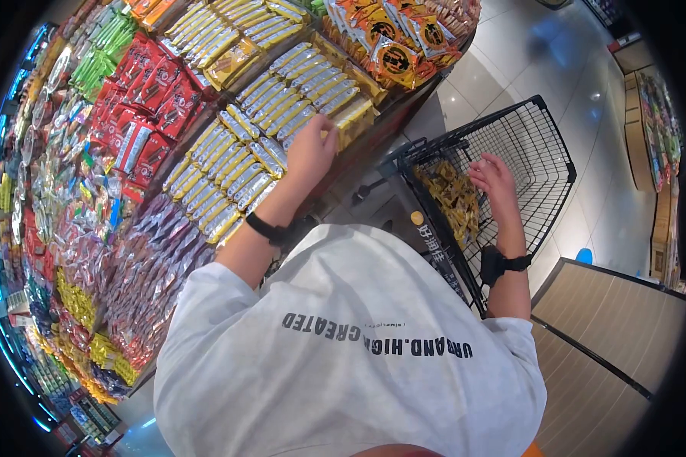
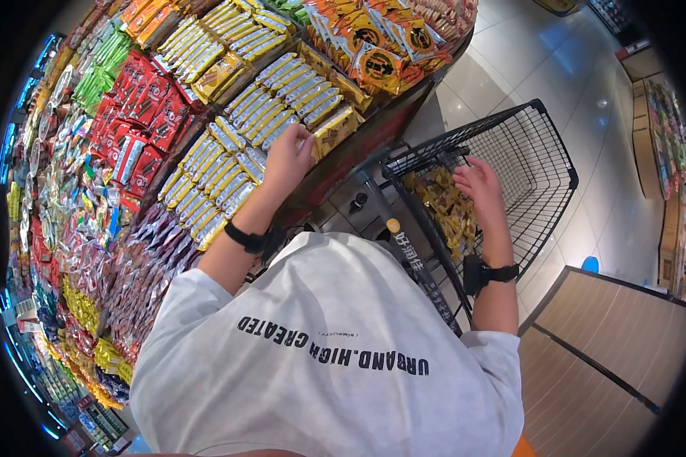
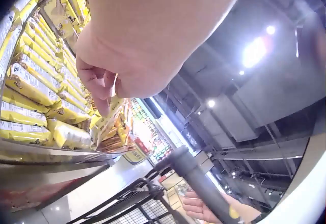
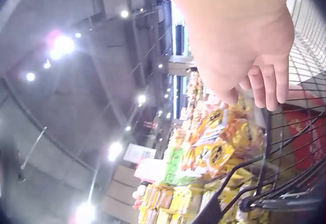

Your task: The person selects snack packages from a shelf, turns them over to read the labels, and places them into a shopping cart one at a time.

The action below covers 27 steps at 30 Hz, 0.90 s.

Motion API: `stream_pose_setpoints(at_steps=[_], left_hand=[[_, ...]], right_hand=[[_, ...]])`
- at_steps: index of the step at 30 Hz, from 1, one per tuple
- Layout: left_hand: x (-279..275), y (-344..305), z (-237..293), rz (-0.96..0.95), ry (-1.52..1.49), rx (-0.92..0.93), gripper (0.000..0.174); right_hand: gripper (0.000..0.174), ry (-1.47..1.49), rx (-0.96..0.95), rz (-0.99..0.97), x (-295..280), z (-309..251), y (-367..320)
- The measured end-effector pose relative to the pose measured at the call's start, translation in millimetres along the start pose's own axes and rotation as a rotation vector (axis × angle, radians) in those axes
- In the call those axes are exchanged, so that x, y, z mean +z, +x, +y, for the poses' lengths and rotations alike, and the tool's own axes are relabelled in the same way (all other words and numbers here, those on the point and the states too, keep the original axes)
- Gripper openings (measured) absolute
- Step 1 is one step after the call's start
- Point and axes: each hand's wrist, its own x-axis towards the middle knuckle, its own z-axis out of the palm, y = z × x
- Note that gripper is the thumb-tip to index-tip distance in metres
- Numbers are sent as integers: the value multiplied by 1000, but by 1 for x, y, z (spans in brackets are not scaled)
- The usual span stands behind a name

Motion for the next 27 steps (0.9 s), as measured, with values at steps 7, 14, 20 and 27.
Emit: stream_pose_setpoints(at_steps=[7, 14, 20, 27], left_hand=[[-61, -44, 34, -95, -627, -121, 13], [-92, -64, 37, 92, -354, 638, 18], [-96, -66, 35, 146, -392, 777, 26], [-90, -58, 48, 54, -1137, 198, 23]], right_hand=[[40, -73, -106, -286, 76, -51, -31], [53, 234, 30, -612, 128, -80, -56], [46, 328, -59, -675, 145, -102, -63], [41, 405, -107, -627, 158, -105, -72]])
